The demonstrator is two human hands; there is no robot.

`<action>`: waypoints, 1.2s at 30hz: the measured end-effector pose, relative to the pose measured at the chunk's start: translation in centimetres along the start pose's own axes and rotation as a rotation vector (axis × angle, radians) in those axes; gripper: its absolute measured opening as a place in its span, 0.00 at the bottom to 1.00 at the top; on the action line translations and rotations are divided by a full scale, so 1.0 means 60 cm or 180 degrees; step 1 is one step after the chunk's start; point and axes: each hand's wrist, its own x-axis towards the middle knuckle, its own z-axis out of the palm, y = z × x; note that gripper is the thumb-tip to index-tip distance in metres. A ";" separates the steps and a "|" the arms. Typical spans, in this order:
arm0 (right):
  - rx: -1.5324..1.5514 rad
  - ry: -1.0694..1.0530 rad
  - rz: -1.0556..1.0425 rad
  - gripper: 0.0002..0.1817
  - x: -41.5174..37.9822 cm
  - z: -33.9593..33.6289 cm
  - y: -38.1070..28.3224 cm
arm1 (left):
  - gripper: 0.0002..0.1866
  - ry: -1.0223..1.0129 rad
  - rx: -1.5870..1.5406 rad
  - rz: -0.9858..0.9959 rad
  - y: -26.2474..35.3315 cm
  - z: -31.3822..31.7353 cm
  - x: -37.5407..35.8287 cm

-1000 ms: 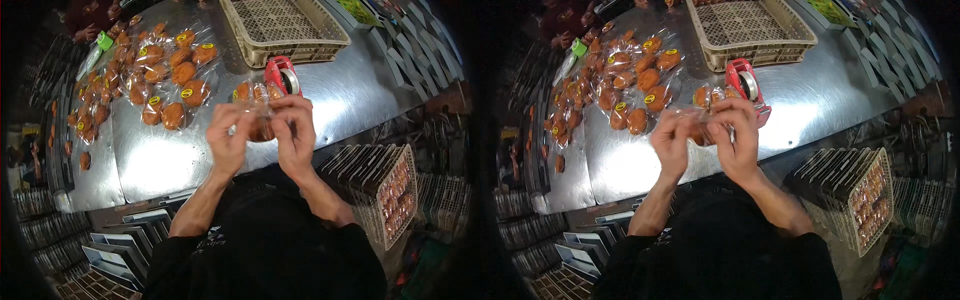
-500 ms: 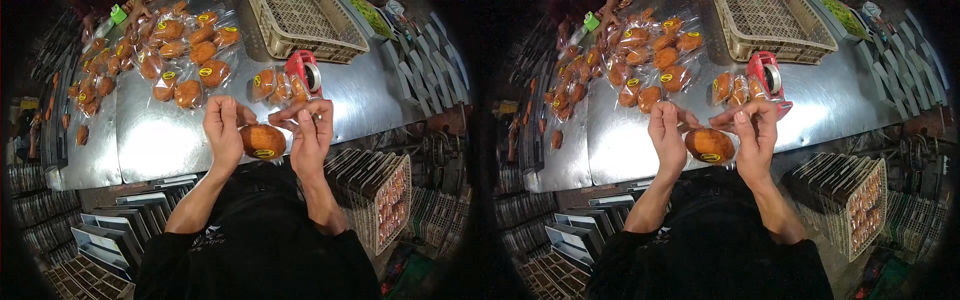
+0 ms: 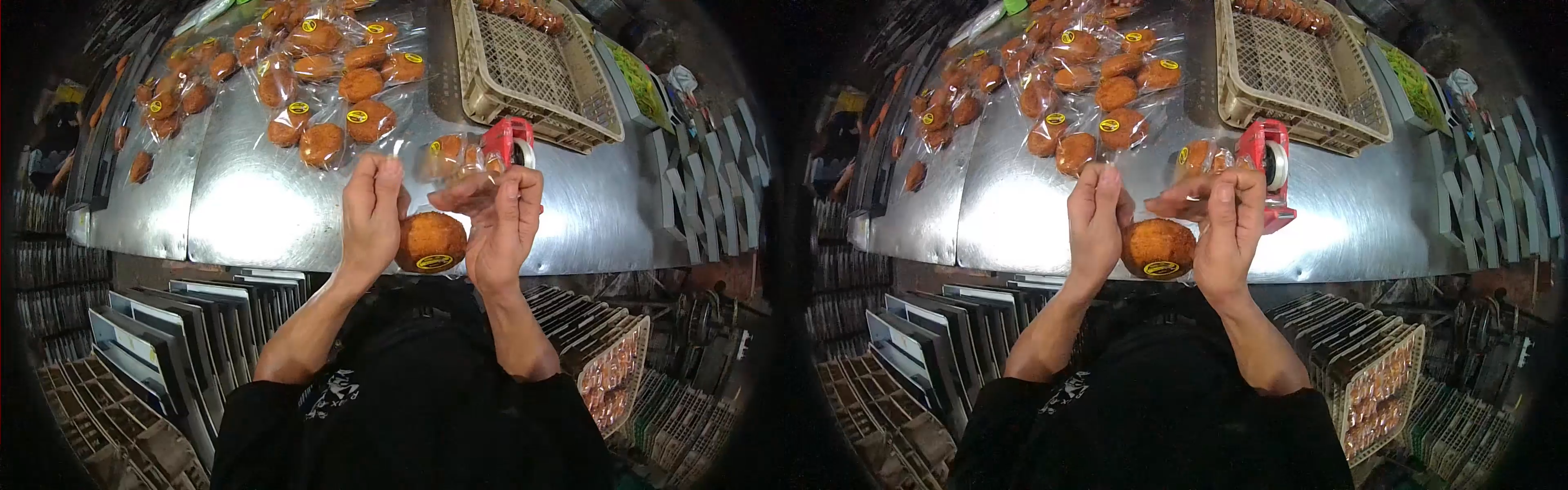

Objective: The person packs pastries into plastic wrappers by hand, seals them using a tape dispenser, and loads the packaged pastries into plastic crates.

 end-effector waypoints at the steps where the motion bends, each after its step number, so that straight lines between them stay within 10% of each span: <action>1: 0.0162 -0.0187 -0.0031 0.08 0.003 -0.008 -0.005 | 0.14 -0.0068 -0.0003 -0.0076 0.003 0.005 -0.001; 6: 0.0897 -0.0125 0.0509 0.08 0.006 -0.051 -0.031 | 0.11 -0.0144 0.0401 -0.0499 -0.015 0.062 0.001; 7: 0.0794 -0.0053 0.0497 0.08 0.007 -0.065 -0.032 | 0.10 0.0605 0.0755 0.1426 -0.037 0.087 0.008; 10: 0.0960 -0.0203 0.0256 0.08 0.015 -0.112 -0.032 | 0.14 0.0592 0.1063 0.2230 -0.031 0.148 -0.043; 12: -0.0716 0.0084 -0.0258 0.09 0.032 -0.136 -0.033 | 0.15 -0.0074 0.0262 -0.0180 -0.034 0.160 -0.041; 14: -0.1093 0.0472 -0.0195 0.14 0.032 -0.147 -0.041 | 0.12 0.0020 0.0021 -0.0226 -0.035 0.183 -0.033; 16: -0.3377 -0.0475 -0.2334 0.20 0.046 -0.163 -0.037 | 0.10 0.0360 -0.1295 -0.1000 -0.043 0.196 -0.023; 18: -0.3043 -0.0216 -0.1749 0.21 0.027 -0.152 -0.029 | 0.09 0.0321 -0.1213 -0.0908 -0.053 0.206 -0.030; 20: -0.1902 -0.0710 0.0734 0.19 0.017 -0.169 -0.033 | 0.09 0.0205 -0.0116 0.0171 -0.068 0.201 -0.036; 22: -0.2305 -0.0908 -0.0254 0.18 0.030 -0.179 -0.032 | 0.07 0.0094 0.0912 0.1185 -0.076 0.170 -0.020; 24: -0.2979 -0.1087 -0.0867 0.15 0.046 -0.169 -0.056 | 0.06 -0.0791 0.0011 0.0419 -0.069 0.147 -0.009; 29: -0.2462 -0.1166 -0.0541 0.15 0.053 -0.144 -0.058 | 0.36 -0.0552 -0.0645 -0.0458 -0.035 0.127 -0.001; 36: -0.2392 -0.0603 -0.0243 0.11 0.038 -0.120 -0.014 | 0.35 -0.0640 0.0455 -0.0432 -0.024 0.096 0.014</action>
